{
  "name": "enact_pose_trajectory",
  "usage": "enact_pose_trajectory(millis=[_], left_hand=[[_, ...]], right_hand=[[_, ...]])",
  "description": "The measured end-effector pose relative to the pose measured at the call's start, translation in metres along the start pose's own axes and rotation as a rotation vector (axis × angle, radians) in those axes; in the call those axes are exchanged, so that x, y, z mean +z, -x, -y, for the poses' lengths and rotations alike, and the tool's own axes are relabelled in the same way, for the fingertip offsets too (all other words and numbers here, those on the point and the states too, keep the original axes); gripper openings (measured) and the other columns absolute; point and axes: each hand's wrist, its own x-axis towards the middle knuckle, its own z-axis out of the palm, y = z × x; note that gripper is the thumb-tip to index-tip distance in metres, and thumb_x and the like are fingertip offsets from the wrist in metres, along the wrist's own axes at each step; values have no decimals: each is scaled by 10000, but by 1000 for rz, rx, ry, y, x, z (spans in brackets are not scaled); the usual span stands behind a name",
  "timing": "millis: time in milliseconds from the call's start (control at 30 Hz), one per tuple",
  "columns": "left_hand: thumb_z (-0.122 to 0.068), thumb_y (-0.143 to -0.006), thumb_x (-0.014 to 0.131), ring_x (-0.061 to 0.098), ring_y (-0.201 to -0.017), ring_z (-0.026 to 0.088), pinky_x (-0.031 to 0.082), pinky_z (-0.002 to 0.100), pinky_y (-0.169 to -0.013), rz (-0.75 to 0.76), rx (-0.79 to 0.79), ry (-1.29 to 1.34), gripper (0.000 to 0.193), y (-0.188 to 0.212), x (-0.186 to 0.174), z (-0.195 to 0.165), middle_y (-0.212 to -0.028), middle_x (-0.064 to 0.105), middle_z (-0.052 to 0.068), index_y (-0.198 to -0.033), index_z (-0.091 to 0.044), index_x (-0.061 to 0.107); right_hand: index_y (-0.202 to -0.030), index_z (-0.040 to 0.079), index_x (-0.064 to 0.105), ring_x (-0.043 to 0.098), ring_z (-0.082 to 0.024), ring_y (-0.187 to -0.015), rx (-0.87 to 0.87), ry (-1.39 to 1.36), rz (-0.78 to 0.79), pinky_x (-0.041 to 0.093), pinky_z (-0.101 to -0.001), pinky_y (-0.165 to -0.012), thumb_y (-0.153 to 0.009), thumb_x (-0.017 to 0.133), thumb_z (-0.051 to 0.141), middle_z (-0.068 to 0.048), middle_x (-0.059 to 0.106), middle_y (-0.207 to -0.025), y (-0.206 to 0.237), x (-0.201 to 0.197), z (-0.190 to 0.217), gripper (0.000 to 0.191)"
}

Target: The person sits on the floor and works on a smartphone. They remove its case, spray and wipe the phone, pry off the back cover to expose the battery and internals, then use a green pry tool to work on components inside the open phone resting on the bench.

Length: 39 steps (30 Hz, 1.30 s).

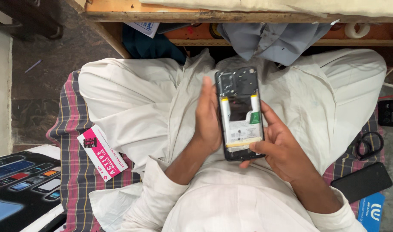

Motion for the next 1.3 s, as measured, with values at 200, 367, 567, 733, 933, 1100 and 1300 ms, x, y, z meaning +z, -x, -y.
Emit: enact_pose_trajectory(millis=[200, 367, 567, 733, 933, 1100, 1300], left_hand=[[-176, -948, 682, 673, -1086, 174, 569, 293, -839, 89, -23, -766, 675, 35, 25, -23, -1221, 696, 143, -1517, 42, 394], [-98, -874, 684, 703, -1085, 176, 588, 280, -803, 177, -25, -951, 783, 48, 50, -37, -1237, 706, 139, -1557, 38, 327], [-61, -886, 648, 728, -1111, 196, 616, 292, -839, 205, -12, -879, 736, 51, 62, -44, -1239, 709, 171, -1549, 55, 350], [-33, -927, 612, 720, -1146, 205, 614, 306, -883, 204, 14, -800, 667, 55, 64, -40, -1246, 707, 188, -1539, 70, 368], [-30, -1002, 581, 719, -1145, 198, 606, 294, -983, 213, 28, -733, 599, 55, 62, -37, -1265, 697, 201, -1546, 86, 360], [-66, -984, 584, 738, -882, 134, 593, 211, -567, 133, -67, -711, 638, 55, 61, -35, -1106, 722, 197, -1547, 85, 325], [-51, -969, 602, 734, -818, 128, 568, 208, -523, 138, -86, -668, 691, 54, 58, -35, -1059, 734, 202, -1572, 101, 300]], right_hand=[[-1712, 72, 45, 701, -308, -1059, -160, -75, -19, 649, -457, -704, -883, 488, -118, -272, 597, -1319, 11, -4, 19, 959], [-1738, 53, 21, 685, -364, -1110, -221, -111, 27, 638, -508, -775, -908, 455, -123, -324, 552, -1393, 25, 0, 33, 953], [-1728, 20, -5, 645, -391, -1204, -246, -211, 80, 612, -568, -863, -865, 419, -124, -318, 463, -1500, 33, 7, 44, 972], [-1730, 34, -36, 629, -402, -1231, -262, -166, 87, 611, -557, -866, -851, 407, -122, -323, 442, -1518, 37, 10, 48, 997], [-1710, 46, -74, 624, -390, -1240, -287, -203, 181, 590, -542, -916, -844, 385, -142, -321, 431, -1533, 37, 11, 49, 998], [-1731, 46, -73, 631, -399, -1223, -250, -167, 121, 577, -525, -916, -822, 388, -150, -331, 437, -1537, 39, 8, 46, 1037], [-1732, 39, -81, 652, -411, -1194, -256, -182, 156, 598, -543, -914, -842, 387, -152, -360, 458, -1504, 38, 3, 41, 1023]])
